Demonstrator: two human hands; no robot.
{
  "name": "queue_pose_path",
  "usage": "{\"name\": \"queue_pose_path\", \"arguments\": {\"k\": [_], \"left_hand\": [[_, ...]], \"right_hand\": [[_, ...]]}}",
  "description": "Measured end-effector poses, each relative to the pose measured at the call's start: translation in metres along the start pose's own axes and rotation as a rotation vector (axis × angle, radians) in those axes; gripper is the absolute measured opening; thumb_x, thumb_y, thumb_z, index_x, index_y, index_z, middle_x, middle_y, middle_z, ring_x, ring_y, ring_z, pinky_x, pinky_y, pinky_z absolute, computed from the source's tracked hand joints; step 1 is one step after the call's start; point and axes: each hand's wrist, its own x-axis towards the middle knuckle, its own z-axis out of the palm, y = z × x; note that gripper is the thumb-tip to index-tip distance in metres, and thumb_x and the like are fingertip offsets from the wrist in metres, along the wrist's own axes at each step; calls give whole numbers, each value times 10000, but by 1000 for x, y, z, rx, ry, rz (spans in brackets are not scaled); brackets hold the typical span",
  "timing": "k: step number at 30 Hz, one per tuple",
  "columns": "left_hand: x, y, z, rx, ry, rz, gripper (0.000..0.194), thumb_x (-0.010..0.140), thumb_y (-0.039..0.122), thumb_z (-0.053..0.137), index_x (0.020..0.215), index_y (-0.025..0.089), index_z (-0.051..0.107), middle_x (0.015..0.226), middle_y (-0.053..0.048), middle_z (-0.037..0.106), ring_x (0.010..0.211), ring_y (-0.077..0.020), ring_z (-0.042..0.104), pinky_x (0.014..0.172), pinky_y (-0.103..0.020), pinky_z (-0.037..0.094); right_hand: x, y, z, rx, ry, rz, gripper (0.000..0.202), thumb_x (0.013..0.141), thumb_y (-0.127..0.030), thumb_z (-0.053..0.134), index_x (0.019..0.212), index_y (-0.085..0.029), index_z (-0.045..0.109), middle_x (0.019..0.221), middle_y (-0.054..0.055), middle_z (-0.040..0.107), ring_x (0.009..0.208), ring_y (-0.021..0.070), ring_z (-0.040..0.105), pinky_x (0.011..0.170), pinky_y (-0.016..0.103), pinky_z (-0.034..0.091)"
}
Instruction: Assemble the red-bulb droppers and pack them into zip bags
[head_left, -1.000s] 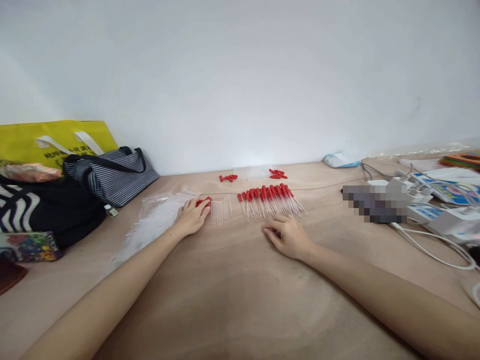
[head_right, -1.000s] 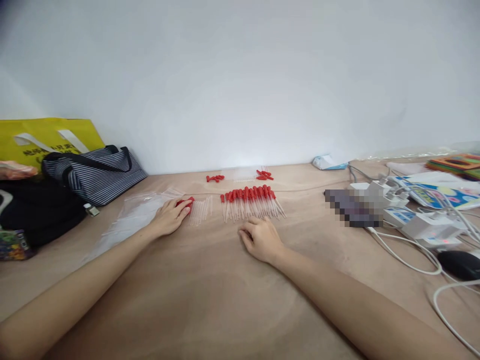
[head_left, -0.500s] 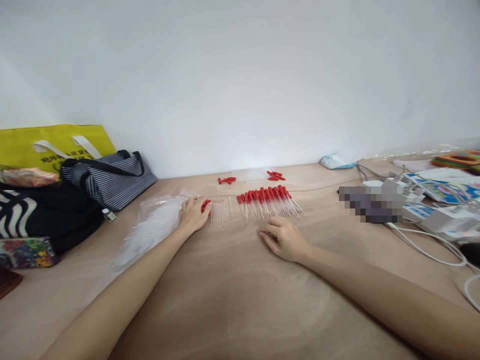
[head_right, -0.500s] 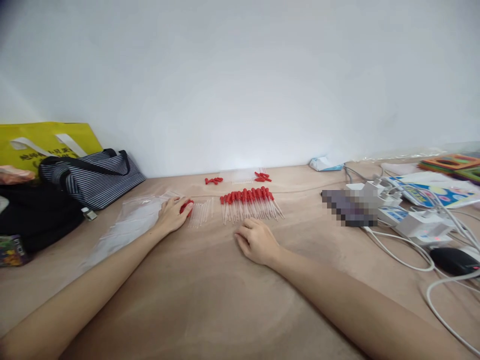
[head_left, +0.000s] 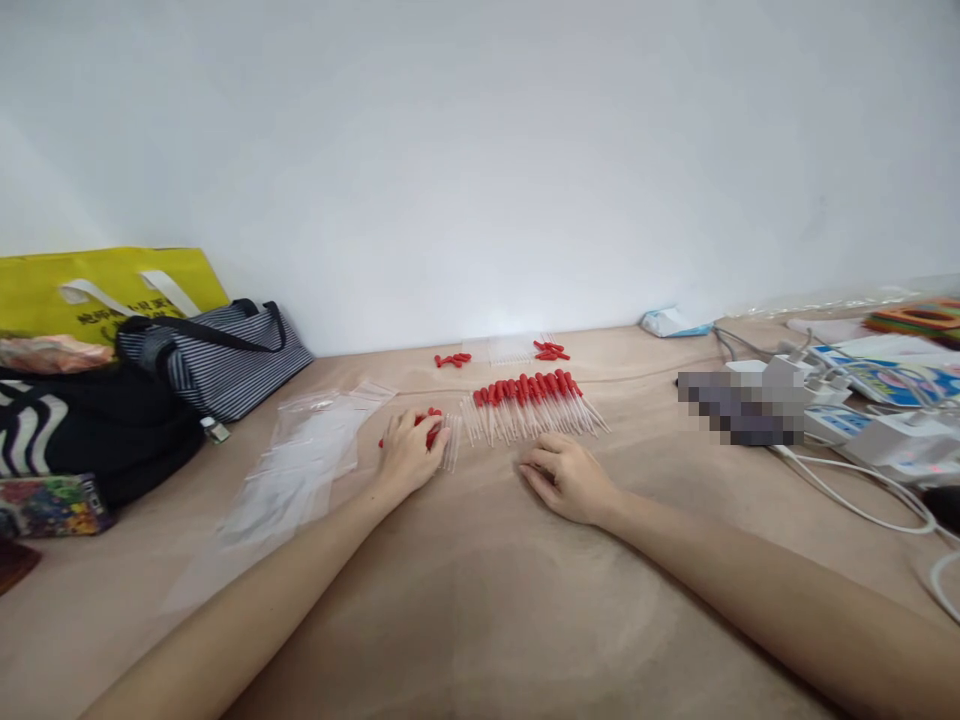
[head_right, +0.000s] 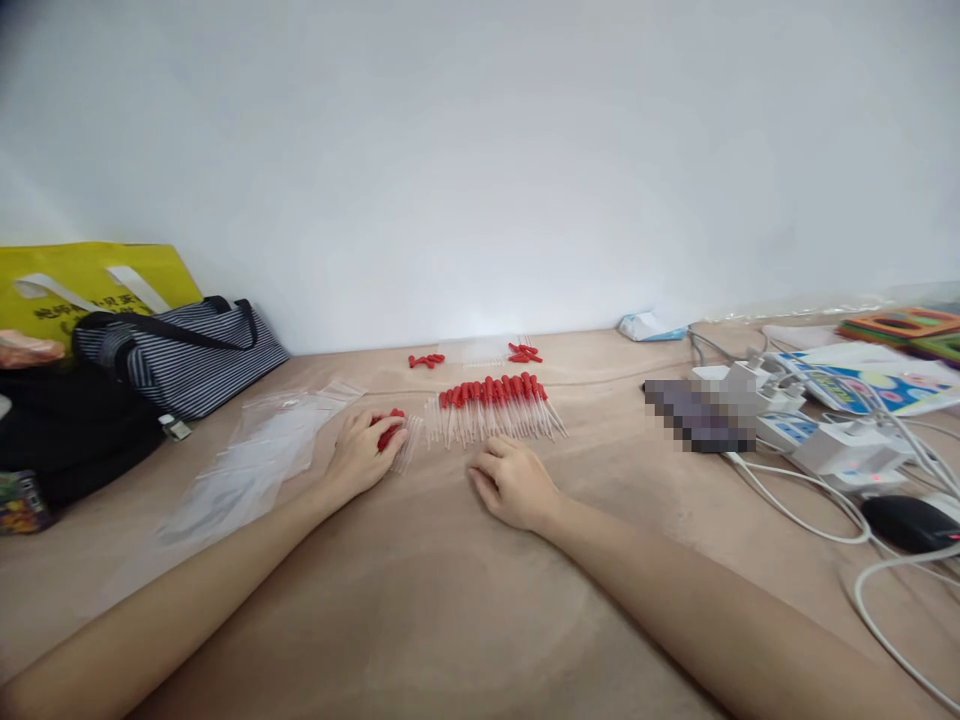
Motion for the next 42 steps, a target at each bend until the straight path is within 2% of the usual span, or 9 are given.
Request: {"name": "queue_pose_path", "arguments": {"k": [4,8,11,16,21,26,33,36,42], "left_hand": [[-7,11,-10,-9,-19,13,286,800,349,432,966,202,613,1017,-76,552,970,-250,470,852,-421,341],[21,14,-11,-95,-36,80,281,827,290,374,943,191,610,1024,-68,565,987,-231,480,900,-399,314],[56,15,3,-197,-148,172,292,842,244,339,986,169,582,1054,-53,576,974,-174,510,869,-280,364],[85,23,31,-204,-206,139,302,838,226,331,789,154,621,857,-57,647,797,-182,576,741,-272,423],[73,26,32,-183,-175,43,227,791,200,406,748,171,627,838,-51,661,822,-204,580,753,-290,416],[59,29,29,-168,-108,-46,324,758,179,462,1074,127,514,946,-92,636,910,-229,564,779,-311,412],[36,53,25,-166,-105,6,282,776,167,436,1047,174,510,935,-54,623,859,-197,576,740,-281,429],[44,45,20,-132,-80,-28,254,797,174,404,1020,164,526,984,-68,600,934,-198,543,808,-285,408],[93,-9,22,-10,-37,-253,231,804,231,388,900,142,579,982,-139,580,1038,-289,468,863,-402,362]], "right_hand": [[0,0,0,-6,1,-2,167,802,-192,435,771,-153,593,705,46,539,682,142,468,645,254,371],[0,0,1,-16,2,-5,167,802,-194,434,759,-156,591,699,45,537,675,142,465,636,254,366],[0,0,0,-15,-7,-1,161,799,-187,437,759,-157,590,702,47,537,684,145,469,640,257,364],[0,0,-1,-7,-21,11,163,802,-192,435,780,-159,593,716,52,542,699,149,478,654,262,367],[1,0,-1,2,-41,13,165,803,-193,434,789,-159,595,720,52,545,698,149,481,653,261,368],[1,0,-2,-1,-45,16,167,801,-186,436,773,-152,597,717,48,545,689,141,480,648,252,366],[0,1,0,-4,-32,10,169,801,-187,438,764,-151,599,715,49,540,698,143,476,653,256,367],[0,1,0,-3,-34,10,169,800,-185,437,767,-154,599,716,49,540,698,144,476,651,259,365],[1,1,-1,-9,-32,9,163,800,-190,435,754,-158,588,696,44,533,674,142,480,633,254,360]]}}
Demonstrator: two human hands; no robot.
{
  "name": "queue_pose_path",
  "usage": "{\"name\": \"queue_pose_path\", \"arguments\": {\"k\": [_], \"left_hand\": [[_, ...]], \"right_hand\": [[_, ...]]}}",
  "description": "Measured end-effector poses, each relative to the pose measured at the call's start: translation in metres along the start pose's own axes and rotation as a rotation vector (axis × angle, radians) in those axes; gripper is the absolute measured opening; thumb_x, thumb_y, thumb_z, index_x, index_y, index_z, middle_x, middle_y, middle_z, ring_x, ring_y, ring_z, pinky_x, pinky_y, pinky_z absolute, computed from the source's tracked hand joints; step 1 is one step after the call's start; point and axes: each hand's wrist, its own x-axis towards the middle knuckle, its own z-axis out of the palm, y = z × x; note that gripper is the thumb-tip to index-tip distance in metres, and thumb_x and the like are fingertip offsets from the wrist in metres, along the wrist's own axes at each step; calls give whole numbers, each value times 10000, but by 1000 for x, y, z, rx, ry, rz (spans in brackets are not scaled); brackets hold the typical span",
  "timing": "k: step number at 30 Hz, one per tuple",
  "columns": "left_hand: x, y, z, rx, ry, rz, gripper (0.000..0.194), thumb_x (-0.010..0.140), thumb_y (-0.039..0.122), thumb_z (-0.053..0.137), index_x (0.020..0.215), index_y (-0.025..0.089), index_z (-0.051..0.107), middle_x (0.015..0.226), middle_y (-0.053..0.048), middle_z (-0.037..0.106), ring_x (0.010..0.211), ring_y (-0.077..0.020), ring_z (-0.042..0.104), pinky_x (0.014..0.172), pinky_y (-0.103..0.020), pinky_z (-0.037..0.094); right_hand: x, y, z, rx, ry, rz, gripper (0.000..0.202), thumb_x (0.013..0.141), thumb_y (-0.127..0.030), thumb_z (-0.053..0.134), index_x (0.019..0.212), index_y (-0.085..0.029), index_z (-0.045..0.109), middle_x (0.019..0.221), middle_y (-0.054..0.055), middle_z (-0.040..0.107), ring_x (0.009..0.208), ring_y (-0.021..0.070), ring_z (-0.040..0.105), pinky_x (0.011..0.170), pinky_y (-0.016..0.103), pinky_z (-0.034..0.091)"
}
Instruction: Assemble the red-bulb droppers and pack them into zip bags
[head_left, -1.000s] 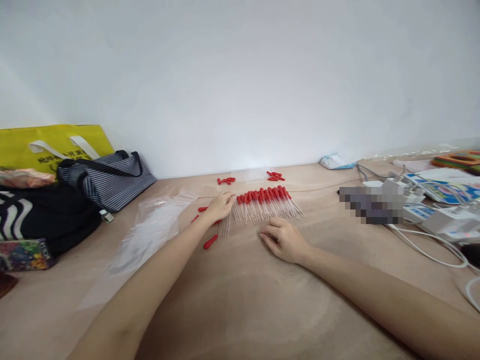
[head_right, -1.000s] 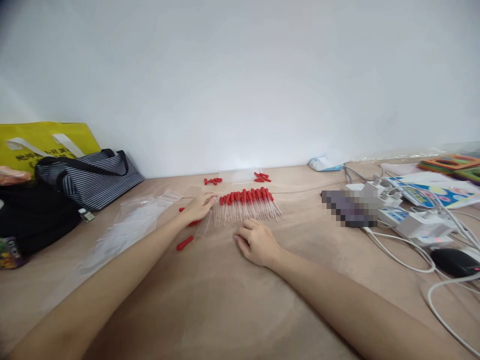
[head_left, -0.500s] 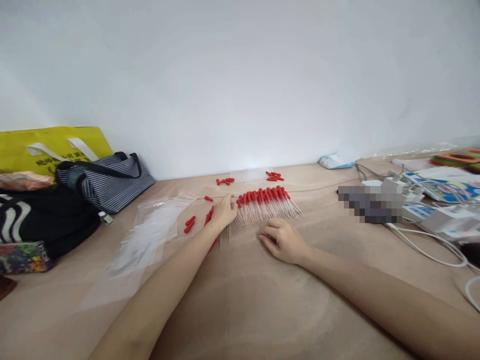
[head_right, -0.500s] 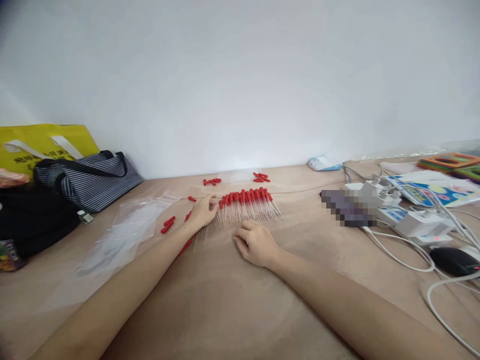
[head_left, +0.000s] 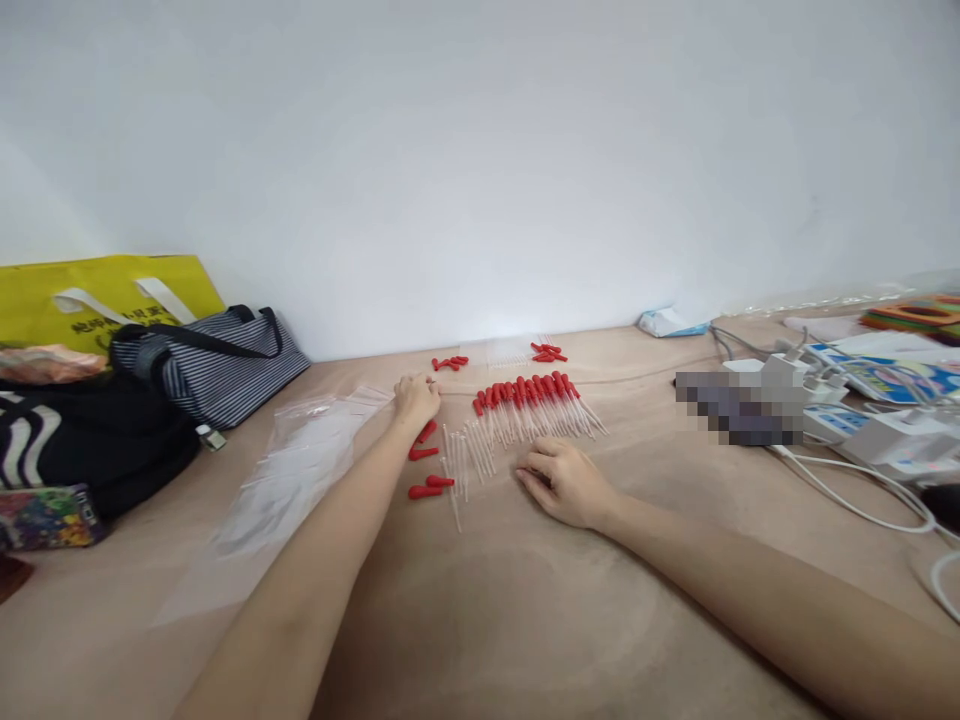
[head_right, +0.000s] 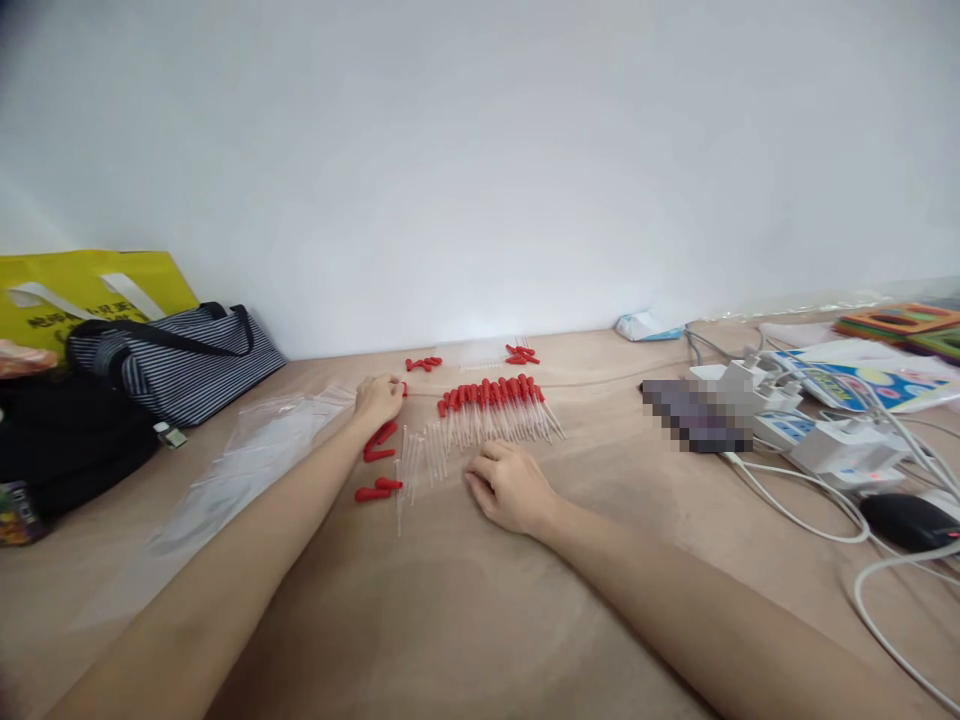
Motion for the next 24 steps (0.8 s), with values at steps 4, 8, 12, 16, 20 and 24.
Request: {"name": "queue_pose_path", "arguments": {"k": [4,8,12,16,20,24], "left_hand": [[25,-13,10,22,-63,-53,195,754,343,486,776,180,590,889,-109,619,935,-281,538,781,-363,411],[31,-8,17,5,-100,-35,215,738,293,514,907,167,554,897,-109,630,888,-258,569,731,-330,423],[28,3,18,-29,-120,46,287,758,229,487,1034,150,492,906,-104,637,862,-232,579,729,-309,418],[20,13,9,-61,-82,93,279,757,146,437,1032,140,488,956,-112,613,894,-232,563,752,-314,408],[-7,8,-16,-125,-16,162,224,769,130,343,929,143,500,964,-93,580,941,-215,518,791,-313,396],[-67,-17,-50,-192,-63,257,146,739,143,302,764,192,438,773,-18,555,741,-166,521,669,-278,423]], "right_hand": [[1,-8,-2,71,-14,-42,137,788,-262,482,802,-167,581,724,41,555,694,139,495,642,250,356],[7,-29,4,119,-64,-109,281,699,-446,571,784,-178,553,715,16,585,717,147,523,669,273,319],[20,-49,16,106,-111,-86,332,683,-502,566,733,-177,523,686,0,602,665,136,531,650,273,271],[30,-57,22,88,-161,-31,256,731,-416,550,652,-175,514,654,-13,615,637,122,530,671,283,235],[33,-59,23,59,-168,41,266,727,-419,540,638,-170,518,659,-4,624,637,130,539,683,293,228],[34,-65,23,11,-181,215,256,744,-404,508,654,-166,537,655,14,627,634,146,550,690,309,239]]}}
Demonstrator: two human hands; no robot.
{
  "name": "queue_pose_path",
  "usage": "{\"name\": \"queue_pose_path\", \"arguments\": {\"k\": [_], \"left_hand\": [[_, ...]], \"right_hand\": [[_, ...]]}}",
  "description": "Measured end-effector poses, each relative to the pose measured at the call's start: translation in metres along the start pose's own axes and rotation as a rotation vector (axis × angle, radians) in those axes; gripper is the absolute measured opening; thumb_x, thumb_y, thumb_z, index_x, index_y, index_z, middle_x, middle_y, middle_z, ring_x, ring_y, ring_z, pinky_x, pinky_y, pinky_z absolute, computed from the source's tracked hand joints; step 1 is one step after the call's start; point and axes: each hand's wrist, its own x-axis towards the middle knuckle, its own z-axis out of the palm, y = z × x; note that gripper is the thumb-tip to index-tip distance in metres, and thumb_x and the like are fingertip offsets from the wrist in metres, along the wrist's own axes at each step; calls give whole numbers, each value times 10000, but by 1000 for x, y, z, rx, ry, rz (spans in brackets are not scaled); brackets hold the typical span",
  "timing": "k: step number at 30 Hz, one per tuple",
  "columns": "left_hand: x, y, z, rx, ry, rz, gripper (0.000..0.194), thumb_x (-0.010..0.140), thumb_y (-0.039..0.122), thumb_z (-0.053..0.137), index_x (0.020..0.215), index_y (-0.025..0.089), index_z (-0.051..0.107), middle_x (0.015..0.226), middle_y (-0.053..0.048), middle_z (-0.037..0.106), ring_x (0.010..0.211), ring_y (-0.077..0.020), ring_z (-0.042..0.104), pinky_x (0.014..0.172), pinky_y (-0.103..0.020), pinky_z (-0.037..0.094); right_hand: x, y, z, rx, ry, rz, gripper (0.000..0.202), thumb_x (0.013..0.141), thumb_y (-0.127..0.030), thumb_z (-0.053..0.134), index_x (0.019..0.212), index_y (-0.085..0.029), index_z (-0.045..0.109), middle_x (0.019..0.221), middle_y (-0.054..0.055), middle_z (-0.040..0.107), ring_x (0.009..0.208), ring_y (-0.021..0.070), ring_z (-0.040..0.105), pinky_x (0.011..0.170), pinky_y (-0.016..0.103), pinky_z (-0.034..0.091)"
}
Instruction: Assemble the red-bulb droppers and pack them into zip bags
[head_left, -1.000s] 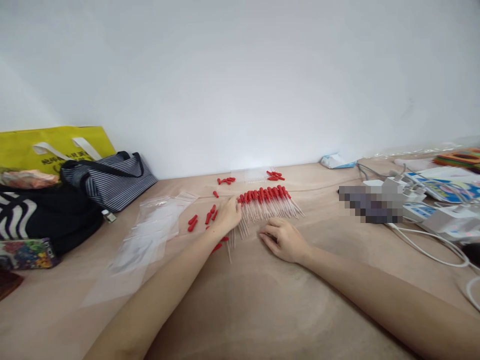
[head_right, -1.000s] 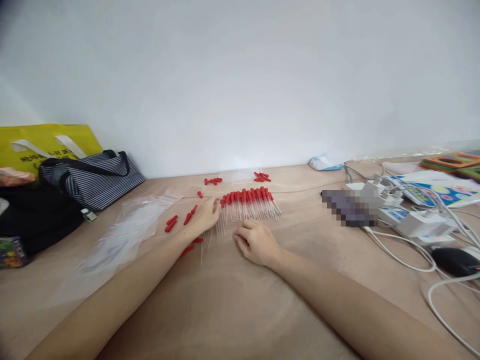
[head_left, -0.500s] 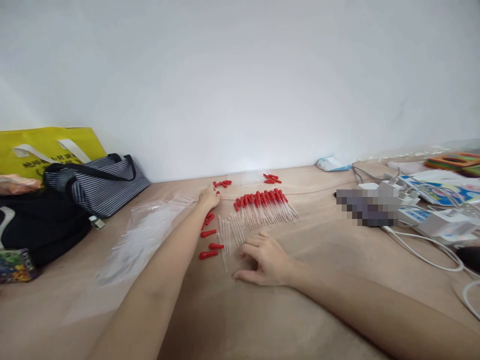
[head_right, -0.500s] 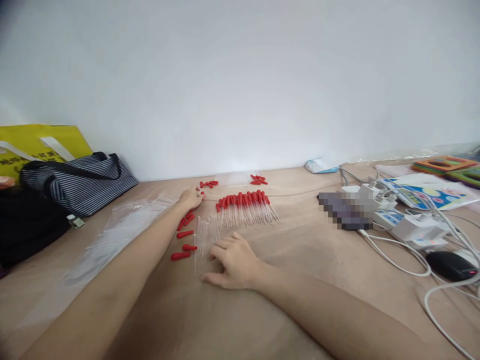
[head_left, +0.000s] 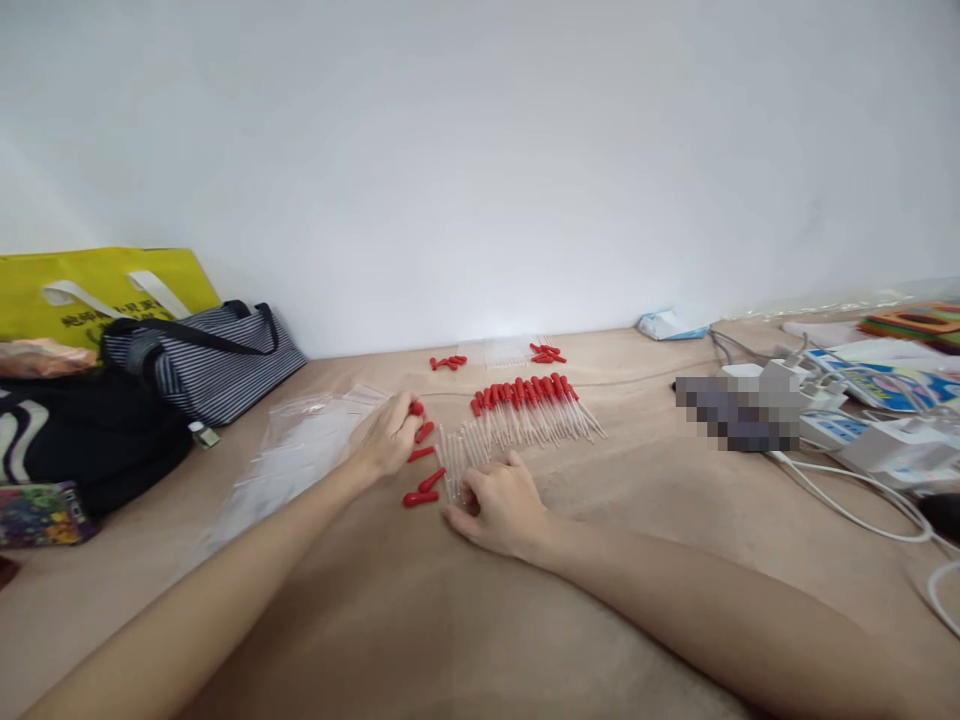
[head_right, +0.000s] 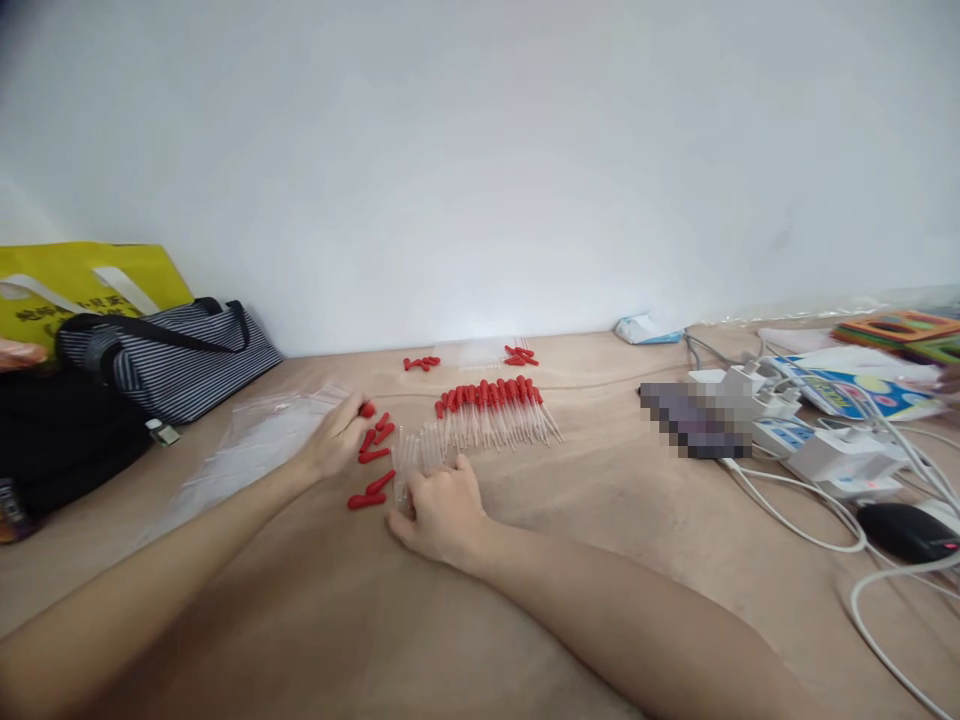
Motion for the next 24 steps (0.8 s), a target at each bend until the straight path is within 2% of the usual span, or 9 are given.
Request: {"name": "queue_pose_path", "arguments": {"k": [2,4,7,11,15,19,21,24], "left_hand": [[-34,-1,-12,-73,-103,106,79,731,183,305,701,209,373,668,1,500,635,-163,482,605,-291,407],[-60,1,-18,-28,-160,191,47,721,230,348,677,216,336,668,-4,477,633,-173,461,616,-314,393],[-78,5,-17,5,-221,258,134,708,298,438,700,218,331,750,-22,498,646,-172,461,630,-323,390],[-73,4,-3,-60,-207,180,146,754,303,394,676,220,301,703,-4,494,577,-149,458,585,-302,393],[-65,-8,5,-94,-103,150,161,751,281,400,646,217,296,739,-26,513,691,-173,504,647,-319,410],[-57,-19,6,-49,95,109,207,729,304,456,624,215,302,833,-58,525,890,-212,502,789,-368,387],[-50,-22,8,-61,174,30,218,735,320,450,619,214,299,873,-74,527,977,-228,481,829,-380,369],[-35,-25,13,-128,117,-146,205,757,316,421,623,213,305,923,-77,554,975,-219,501,786,-351,395]], "right_hand": [[0,-4,1,-7,-14,88,220,762,-360,483,686,-165,550,687,28,633,652,157,559,687,312,249],[-1,-7,1,-4,-24,144,193,765,-334,472,733,-162,554,730,44,636,679,169,566,682,313,258],[-3,-8,0,4,-17,171,198,761,-341,474,786,-155,538,763,58,634,704,183,570,682,321,260],[-3,-8,-1,34,17,100,162,754,-325,485,785,-169,515,789,37,628,733,176,562,701,328,249],[4,-12,3,17,43,55,151,759,-311,472,794,-175,528,831,39,622,760,178,554,719,345,245],[13,-20,3,-63,-8,76,232,789,-325,410,825,-152,561,855,85,622,770,197,558,767,393,250],[16,-24,0,-99,-37,108,264,798,-316,387,861,-138,572,873,109,624,765,205,564,787,416,258],[23,-30,-4,-159,-119,141,276,793,-270,392,888,-110,596,897,148,627,767,219,575,829,454,256]]}}
